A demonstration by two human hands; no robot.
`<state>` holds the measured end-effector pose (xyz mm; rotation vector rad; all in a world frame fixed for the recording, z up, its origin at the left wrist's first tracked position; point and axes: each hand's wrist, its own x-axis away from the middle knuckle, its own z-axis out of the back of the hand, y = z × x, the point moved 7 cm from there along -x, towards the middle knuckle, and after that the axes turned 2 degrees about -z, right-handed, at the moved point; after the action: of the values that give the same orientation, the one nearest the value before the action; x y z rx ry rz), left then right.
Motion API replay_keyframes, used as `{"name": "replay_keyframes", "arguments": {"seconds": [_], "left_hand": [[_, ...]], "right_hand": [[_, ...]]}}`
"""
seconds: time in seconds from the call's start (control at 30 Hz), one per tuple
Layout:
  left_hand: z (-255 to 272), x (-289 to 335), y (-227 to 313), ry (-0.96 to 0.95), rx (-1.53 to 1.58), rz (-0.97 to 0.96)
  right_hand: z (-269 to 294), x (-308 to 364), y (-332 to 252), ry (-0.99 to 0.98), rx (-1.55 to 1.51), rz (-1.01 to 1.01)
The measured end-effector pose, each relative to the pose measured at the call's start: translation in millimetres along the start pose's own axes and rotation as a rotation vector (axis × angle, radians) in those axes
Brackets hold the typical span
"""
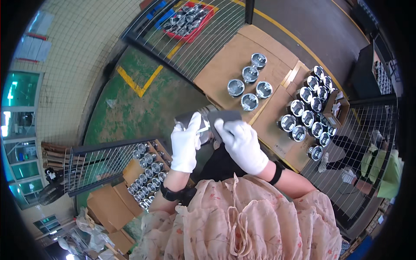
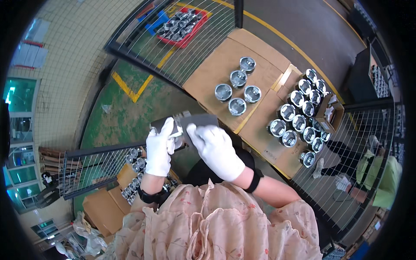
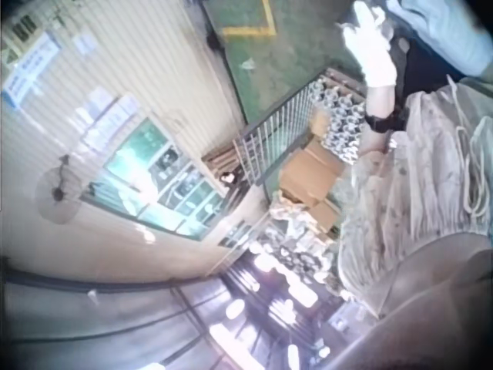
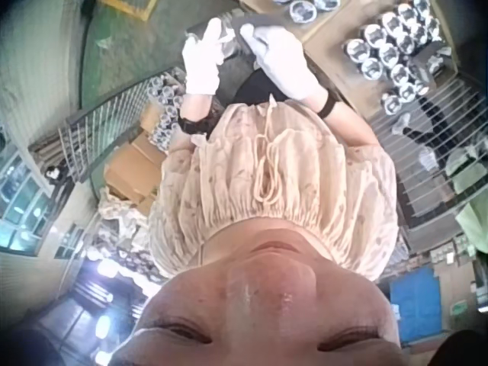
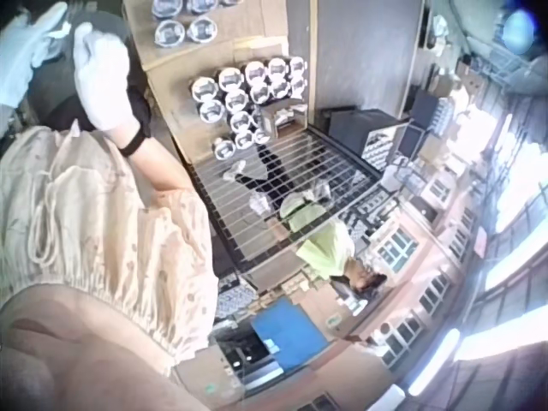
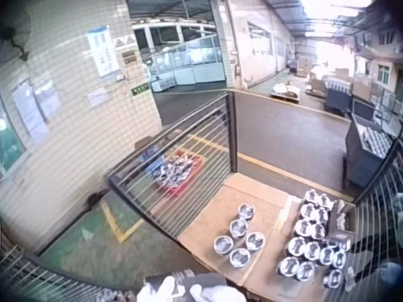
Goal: Inspecting and organizing engine pistons in a manufacturing facility.
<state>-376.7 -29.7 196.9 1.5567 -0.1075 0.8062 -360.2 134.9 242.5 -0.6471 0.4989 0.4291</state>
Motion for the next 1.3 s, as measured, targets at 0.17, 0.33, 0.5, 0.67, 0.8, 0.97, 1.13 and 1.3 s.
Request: {"name": "replay_keyframes", "arguments": {"seconds": [0.17,0.33,0.5,0.67,0.8,0.97,1.13,1.3], "left_hand": [[43,-25,-4,-0.13,0.251,0.085],[53,-7,10,0.014,0.434,0.347],[44,-20,3,-0.097,0.592,0.32],[40,-3,6,0.003,0.526,0.427],[37,-14,-8,-0.061,0.462,0.384],[30,-16,-9,-0.188,0.642,0.358],[22,-1,1,-0.091,0.559,0.308],[36,3,0,-0.074,0.535,0.217]], "right_hand": [[-35,-38,-42,-0.117,0.013,0.083],[-55,10,-46,-0.093,0.033,0.113],[-46,-41,-56,0.005,0.009,0.181],[-39,-8,-35,-0.038,-0.006,0.118],[-32,-43,-36,0.024,-0.018,0.14],[-20,-12,-21,0.006,-0.022,0.091],[-20,-49,-31,0.032,-0.049,0.07],[-10,-7,-24,0.042,-0.049,0.044]]}}
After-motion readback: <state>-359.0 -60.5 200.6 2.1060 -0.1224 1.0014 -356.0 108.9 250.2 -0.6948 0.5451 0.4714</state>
